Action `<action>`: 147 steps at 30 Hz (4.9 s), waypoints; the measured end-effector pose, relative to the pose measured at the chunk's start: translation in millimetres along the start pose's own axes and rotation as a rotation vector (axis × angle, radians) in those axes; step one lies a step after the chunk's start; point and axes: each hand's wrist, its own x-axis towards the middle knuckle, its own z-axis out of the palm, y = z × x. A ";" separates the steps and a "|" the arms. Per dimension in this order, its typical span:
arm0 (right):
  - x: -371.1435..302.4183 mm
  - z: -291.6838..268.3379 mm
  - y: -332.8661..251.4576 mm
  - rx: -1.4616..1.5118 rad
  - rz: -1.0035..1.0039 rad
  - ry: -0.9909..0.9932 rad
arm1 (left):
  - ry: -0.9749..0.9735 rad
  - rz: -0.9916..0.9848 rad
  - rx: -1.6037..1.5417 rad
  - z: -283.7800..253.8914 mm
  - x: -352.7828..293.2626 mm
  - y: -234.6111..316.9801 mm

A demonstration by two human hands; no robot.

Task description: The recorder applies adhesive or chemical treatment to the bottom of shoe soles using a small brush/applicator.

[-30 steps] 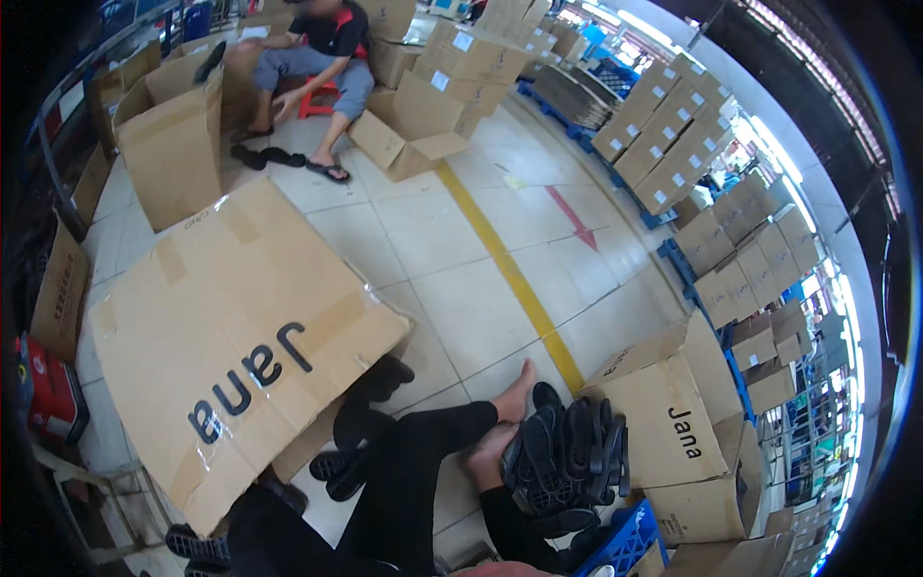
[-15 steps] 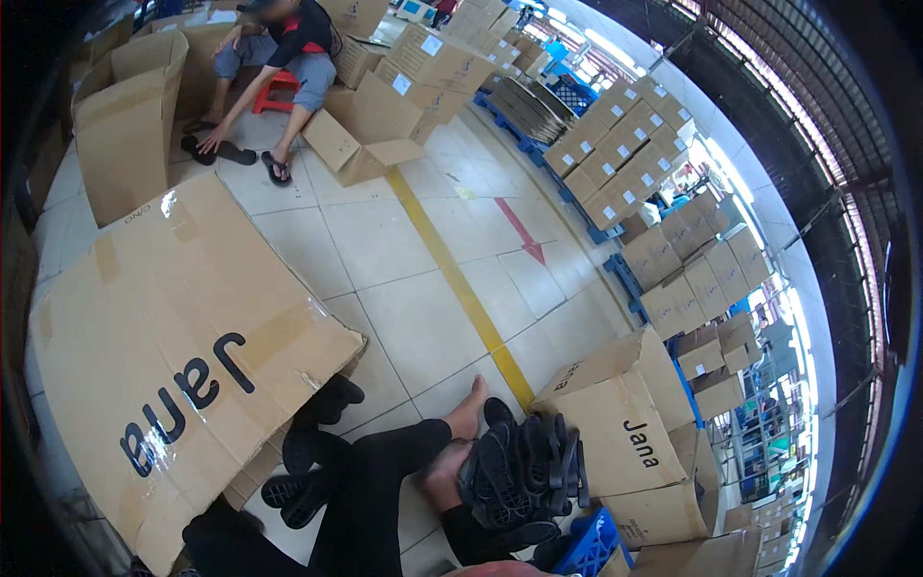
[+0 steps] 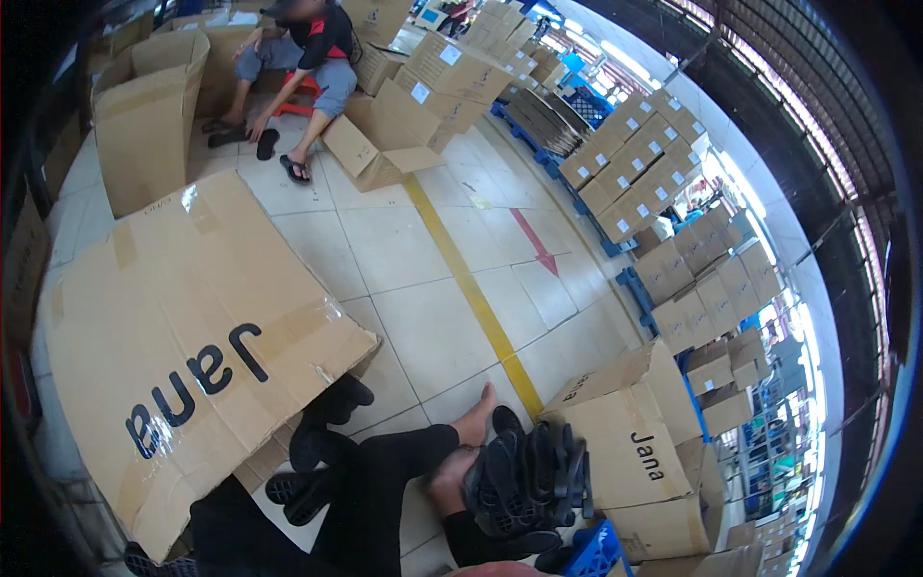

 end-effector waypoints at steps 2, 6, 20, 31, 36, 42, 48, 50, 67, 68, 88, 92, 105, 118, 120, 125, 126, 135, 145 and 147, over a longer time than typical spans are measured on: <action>-5.7 -18.3 4.2 0.025 -0.003 0.028 | 0.027 0.004 0.008 -7.3 2.7 -2.2; -39.5 -77.9 16.8 0.061 -0.027 0.098 | 0.079 0.006 0.070 -20.4 7.2 -28.7; -142.1 -144.2 13.0 0.140 0.067 0.387 | 0.224 0.163 0.580 -151.7 -11.3 -25.7; -149.0 -170.7 19.7 0.162 0.119 0.505 | 0.235 0.442 -0.256 -142.8 -53.2 -3.9; -154.2 -201.5 13.9 0.195 0.187 0.473 | 1.006 0.495 -0.182 -244.1 68.8 25.4; -156.1 -196.4 -6.1 0.245 0.165 0.420 | 0.414 0.116 -0.452 -256.9 209.2 37.6; -147.8 -166.5 -18.4 0.089 0.140 0.637 | 0.050 -0.109 -0.638 -257.8 244.9 13.4; -142.7 -166.0 -16.1 0.063 0.123 0.767 | -0.003 -0.141 -0.691 -259.3 232.7 2.5; -140.9 -176.2 21.0 0.366 0.046 0.502 | -0.054 0.302 -0.321 -116.8 9.9 -11.5; -142.3 -177.3 20.3 0.391 0.036 0.434 | -0.057 0.362 -0.202 -106.4 6.5 -11.6; -135.2 -144.9 30.1 0.574 0.010 0.298 | -0.116 0.301 -0.603 -113.6 -195.4 30.8; -133.1 -146.1 23.7 0.620 -0.012 0.289 | -0.734 0.320 -1.338 -145.9 -272.1 76.1; -136.2 -325.0 -8.4 -0.606 -0.382 0.897 | -1.399 0.248 -0.605 12.1 -445.3 202.9; -24.1 -498.2 77.8 -1.205 -0.214 0.658 | -1.574 0.154 -0.796 40.4 -421.8 181.4; -27.7 -509.8 81.6 -1.171 -0.260 0.703 | -1.543 0.198 -0.820 35.6 -406.4 177.1; -70.0 -524.7 61.9 -1.070 -0.074 0.755 | -1.428 0.189 -0.759 31.1 -388.9 174.0; -77.2 -525.0 58.8 -1.036 -0.079 0.787 | -1.430 0.171 -0.779 32.0 -386.6 174.8; -92.8 -548.8 97.6 -0.560 -0.344 0.925 | -1.510 0.150 -0.772 40.1 -379.2 172.1; -100.0 -545.1 109.4 -1.176 -0.410 0.846 | -1.353 0.207 -0.745 32.2 -388.0 173.3; -102.3 -532.6 112.8 -1.190 -0.122 0.953 | -1.473 0.201 -0.808 36.7 -386.4 174.3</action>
